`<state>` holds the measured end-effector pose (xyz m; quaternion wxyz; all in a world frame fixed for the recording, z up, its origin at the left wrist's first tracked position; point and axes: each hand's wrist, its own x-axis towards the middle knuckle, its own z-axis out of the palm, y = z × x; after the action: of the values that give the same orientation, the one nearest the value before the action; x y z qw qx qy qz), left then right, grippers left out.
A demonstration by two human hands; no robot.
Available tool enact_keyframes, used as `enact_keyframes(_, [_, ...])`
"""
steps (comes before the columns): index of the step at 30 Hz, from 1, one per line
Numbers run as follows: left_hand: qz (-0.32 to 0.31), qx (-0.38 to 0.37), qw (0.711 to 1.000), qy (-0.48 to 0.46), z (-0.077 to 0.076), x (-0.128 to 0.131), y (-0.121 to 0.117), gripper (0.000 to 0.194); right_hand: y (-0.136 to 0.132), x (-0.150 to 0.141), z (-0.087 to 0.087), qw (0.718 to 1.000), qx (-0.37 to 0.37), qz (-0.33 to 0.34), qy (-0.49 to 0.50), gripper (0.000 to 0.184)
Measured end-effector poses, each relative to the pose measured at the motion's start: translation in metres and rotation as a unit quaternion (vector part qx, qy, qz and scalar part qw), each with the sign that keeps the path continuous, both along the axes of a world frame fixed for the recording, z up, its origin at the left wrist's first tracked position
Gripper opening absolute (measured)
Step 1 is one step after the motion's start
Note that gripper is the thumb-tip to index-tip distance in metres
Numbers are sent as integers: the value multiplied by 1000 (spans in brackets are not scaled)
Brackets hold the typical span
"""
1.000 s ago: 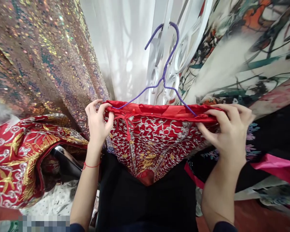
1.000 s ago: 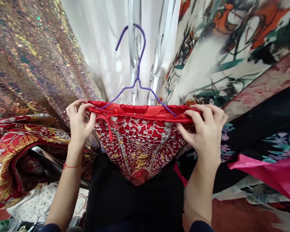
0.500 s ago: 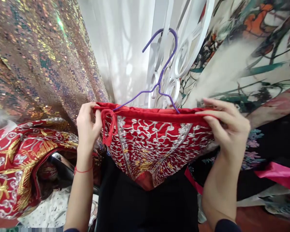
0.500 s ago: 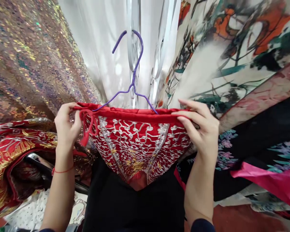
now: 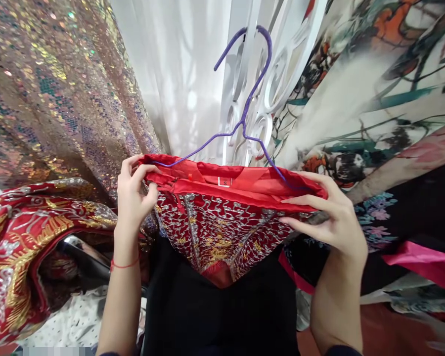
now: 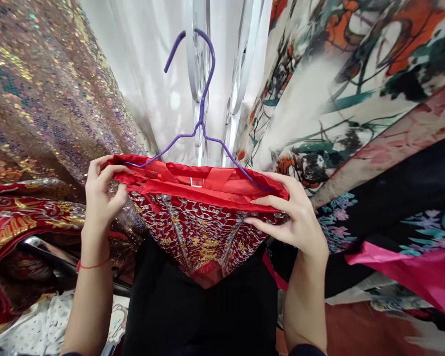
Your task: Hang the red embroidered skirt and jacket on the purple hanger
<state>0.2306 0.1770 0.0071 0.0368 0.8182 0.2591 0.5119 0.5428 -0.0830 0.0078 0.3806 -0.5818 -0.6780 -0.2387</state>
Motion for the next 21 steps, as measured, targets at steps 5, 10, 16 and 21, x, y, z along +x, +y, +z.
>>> enact_keyframes(5, [24,-15,999,-35,-1,0,2,19,2,-1,-2,997,47,-45,41,4])
enact_keyframes(10, [36,5,999,-40,7,5,8,12,16,7,3,984,128,-84,90,8])
enact_keyframes(16, [-50,-82,992,-81,8,21,12,24,37,14,-9,942,233,-185,153,24])
enact_keyframes(21, [-68,-193,973,-105,-13,28,15,31,40,13,-16,925,238,-226,193,30])
